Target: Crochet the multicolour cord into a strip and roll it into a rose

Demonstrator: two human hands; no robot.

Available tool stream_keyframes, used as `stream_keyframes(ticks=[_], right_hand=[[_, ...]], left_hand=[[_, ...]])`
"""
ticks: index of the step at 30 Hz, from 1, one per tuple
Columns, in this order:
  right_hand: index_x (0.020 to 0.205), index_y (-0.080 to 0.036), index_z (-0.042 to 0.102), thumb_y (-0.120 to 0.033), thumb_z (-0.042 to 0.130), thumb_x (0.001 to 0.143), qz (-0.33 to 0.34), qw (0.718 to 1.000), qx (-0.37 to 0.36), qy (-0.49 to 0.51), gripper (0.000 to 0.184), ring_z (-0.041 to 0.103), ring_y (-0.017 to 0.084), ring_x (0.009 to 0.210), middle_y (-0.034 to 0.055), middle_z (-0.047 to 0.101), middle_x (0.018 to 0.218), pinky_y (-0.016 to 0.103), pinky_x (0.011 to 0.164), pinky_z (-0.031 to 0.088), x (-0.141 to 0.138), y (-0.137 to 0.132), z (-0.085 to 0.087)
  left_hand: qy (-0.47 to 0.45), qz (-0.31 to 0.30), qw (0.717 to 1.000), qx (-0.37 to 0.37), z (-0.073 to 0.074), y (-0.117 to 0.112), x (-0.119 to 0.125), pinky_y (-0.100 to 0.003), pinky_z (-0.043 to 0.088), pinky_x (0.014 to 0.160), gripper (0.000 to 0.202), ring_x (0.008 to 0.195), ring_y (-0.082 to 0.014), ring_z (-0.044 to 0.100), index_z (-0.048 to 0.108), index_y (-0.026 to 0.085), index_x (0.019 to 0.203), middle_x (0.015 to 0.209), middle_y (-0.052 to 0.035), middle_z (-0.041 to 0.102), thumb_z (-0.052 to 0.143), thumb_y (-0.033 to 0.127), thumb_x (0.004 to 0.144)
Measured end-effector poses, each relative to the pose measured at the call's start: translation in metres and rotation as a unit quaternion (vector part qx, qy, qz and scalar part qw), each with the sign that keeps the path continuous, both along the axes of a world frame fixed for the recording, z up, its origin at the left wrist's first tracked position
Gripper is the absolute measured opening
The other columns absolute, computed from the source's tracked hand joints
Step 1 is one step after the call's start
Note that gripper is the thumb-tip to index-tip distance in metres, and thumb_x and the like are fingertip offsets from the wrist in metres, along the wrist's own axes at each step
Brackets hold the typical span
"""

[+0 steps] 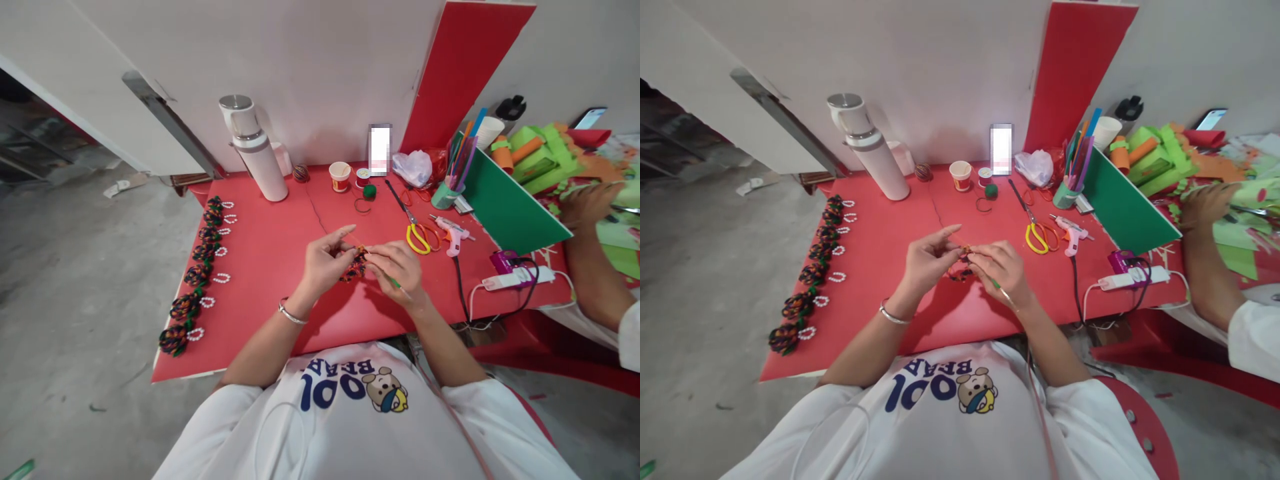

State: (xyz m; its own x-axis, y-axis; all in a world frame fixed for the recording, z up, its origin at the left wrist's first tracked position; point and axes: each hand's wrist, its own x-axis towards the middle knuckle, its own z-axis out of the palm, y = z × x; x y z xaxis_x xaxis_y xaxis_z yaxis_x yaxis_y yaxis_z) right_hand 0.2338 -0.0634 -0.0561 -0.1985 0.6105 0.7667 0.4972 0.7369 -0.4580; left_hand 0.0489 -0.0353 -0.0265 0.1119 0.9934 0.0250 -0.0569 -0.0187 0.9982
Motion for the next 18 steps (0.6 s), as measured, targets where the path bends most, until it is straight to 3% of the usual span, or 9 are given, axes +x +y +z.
stream_keyframes(ticks=[4, 7, 10, 14, 18], right_hand=[[0.121, -0.037, 0.073, -0.023, 0.072, 0.091, -0.061, 0.994, 0.063, 0.065, 0.032, 0.072, 0.023, 0.101, 0.0050, 0.078, 0.112, 0.043, 0.088, 0.060, -0.016, -0.008, -0.017], [0.117, -0.037, 0.074, -0.027, 0.071, 0.092, -0.007, 0.995, 0.061, 0.074, 0.028, 0.073, 0.022, 0.095, 0.0038, 0.079, 0.107, 0.044, 0.083, 0.061, -0.011, -0.003, -0.012], [0.110, -0.034, 0.077, -0.029, 0.071, 0.093, 0.090, 0.995, -0.025, 0.031, 0.018, 0.073, 0.022, 0.093, 0.0033, 0.081, 0.103, 0.044, 0.082, 0.061, 0.003, 0.004, 0.008], [0.103, -0.029, 0.078, -0.024, 0.069, 0.094, 0.154, 0.982, -0.106, 0.012, 0.014, 0.074, 0.020, 0.091, 0.0037, 0.081, 0.099, 0.042, 0.084, 0.060, 0.022, 0.007, 0.034], [0.094, -0.026, 0.079, -0.031, 0.065, 0.096, 0.184, 0.950, -0.226, 0.115, 0.015, 0.074, 0.021, 0.090, 0.0043, 0.080, 0.094, 0.041, 0.085, 0.060, 0.025, 0.008, 0.032]], left_hand=[[-0.125, -0.081, 0.984, -0.101, 0.005, -0.001, -0.002, -0.021, 0.036, 0.049, 0.065, 0.050, -0.0072, 0.051, 0.074, 0.011, 0.122, 0.065, -0.0005, 0.068, 0.089, 0.030, 0.061], [-0.137, -0.120, 0.974, -0.138, 0.007, 0.002, -0.010, -0.020, 0.026, 0.044, 0.059, 0.043, -0.0027, 0.039, 0.077, 0.012, 0.115, 0.063, 0.0007, 0.066, 0.091, 0.026, 0.060], [-0.101, -0.122, 0.980, -0.122, 0.008, 0.007, -0.019, -0.020, 0.033, 0.047, 0.053, 0.048, -0.0052, 0.047, 0.079, 0.011, 0.109, 0.063, -0.0012, 0.068, 0.091, 0.021, 0.058], [-0.058, -0.137, 0.983, -0.103, 0.011, 0.011, -0.022, -0.024, 0.049, 0.062, 0.047, 0.063, -0.0129, 0.064, 0.080, 0.010, 0.103, 0.066, -0.0039, 0.072, 0.089, 0.018, 0.058], [-0.051, -0.160, 0.981, -0.092, 0.014, 0.009, -0.020, -0.025, 0.051, 0.064, 0.044, 0.064, -0.0132, 0.066, 0.080, 0.010, 0.102, 0.068, -0.0048, 0.073, 0.088, 0.018, 0.060]])
